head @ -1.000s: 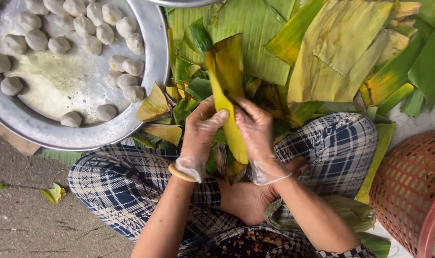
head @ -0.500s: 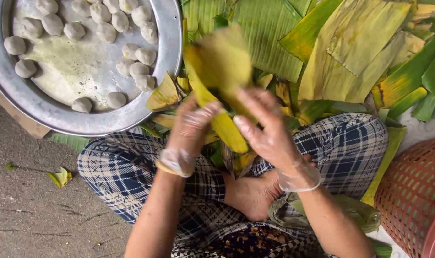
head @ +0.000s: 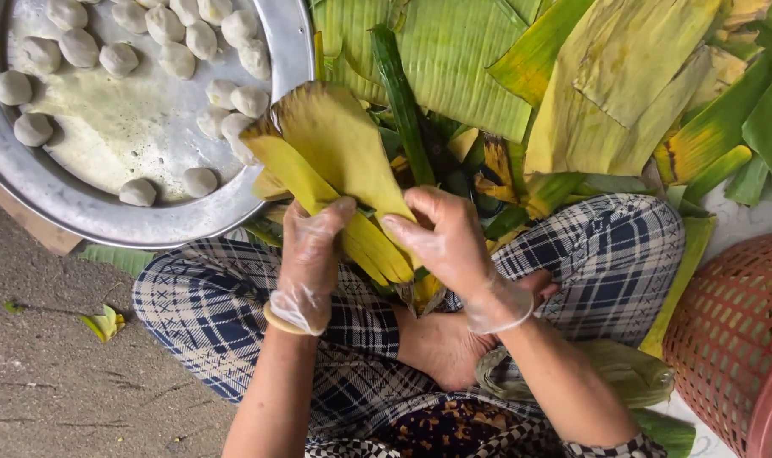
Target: Wrapping dough balls in banana leaves and trimming them with scissors.
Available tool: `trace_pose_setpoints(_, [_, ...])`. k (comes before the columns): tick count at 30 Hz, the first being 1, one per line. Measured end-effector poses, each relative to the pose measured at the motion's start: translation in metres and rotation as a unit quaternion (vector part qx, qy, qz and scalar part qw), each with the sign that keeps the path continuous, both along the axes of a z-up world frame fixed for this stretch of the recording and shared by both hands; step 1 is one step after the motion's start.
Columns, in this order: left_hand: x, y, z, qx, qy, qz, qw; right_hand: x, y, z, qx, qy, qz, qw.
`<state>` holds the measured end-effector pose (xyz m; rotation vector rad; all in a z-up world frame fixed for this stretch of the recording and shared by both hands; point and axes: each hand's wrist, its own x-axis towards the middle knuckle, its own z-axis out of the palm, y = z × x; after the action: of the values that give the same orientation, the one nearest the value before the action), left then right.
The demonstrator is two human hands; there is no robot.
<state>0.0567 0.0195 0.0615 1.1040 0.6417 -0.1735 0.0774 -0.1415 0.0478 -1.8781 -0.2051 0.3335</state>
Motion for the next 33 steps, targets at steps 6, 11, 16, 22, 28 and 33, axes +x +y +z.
trace_pose_setpoints(6, [-0.036, 0.002, -0.010, 0.036, -0.011, -0.018, 0.999, -0.030, 0.000, -0.009, 0.133, 0.121, 0.004, 0.984])
trace_pose_setpoints(11, [-0.064, -0.012, -0.027, 0.059, 0.026, -0.130, 0.989, 0.010, -0.016, 0.012, 0.173, 0.292, -0.038, 0.940])
trace_pose_setpoints(16, [-0.060, -0.042, -0.050, -0.037, -0.016, -0.180, 0.983, 0.049, -0.034, 0.016, 0.187, 0.117, -0.062, 0.973])
trace_pose_setpoints(22, [-0.013, -0.005, -0.021, -0.017, -0.044, -0.063, 0.997, 0.032, -0.056, 0.035, 0.204, 0.115, -0.098, 0.967])
trace_pose_setpoints(28, [-0.008, 0.009, -0.052, -0.020, -0.024, 0.033, 0.999, -0.015, -0.039, -0.020, 0.135, 0.240, 0.051, 0.960])
trace_pose_setpoints(33, [0.004, -0.003, -0.032, 0.011, 0.065, 0.058, 0.996, 0.007, -0.067, -0.030, -0.003, 0.113, 0.037, 0.993])
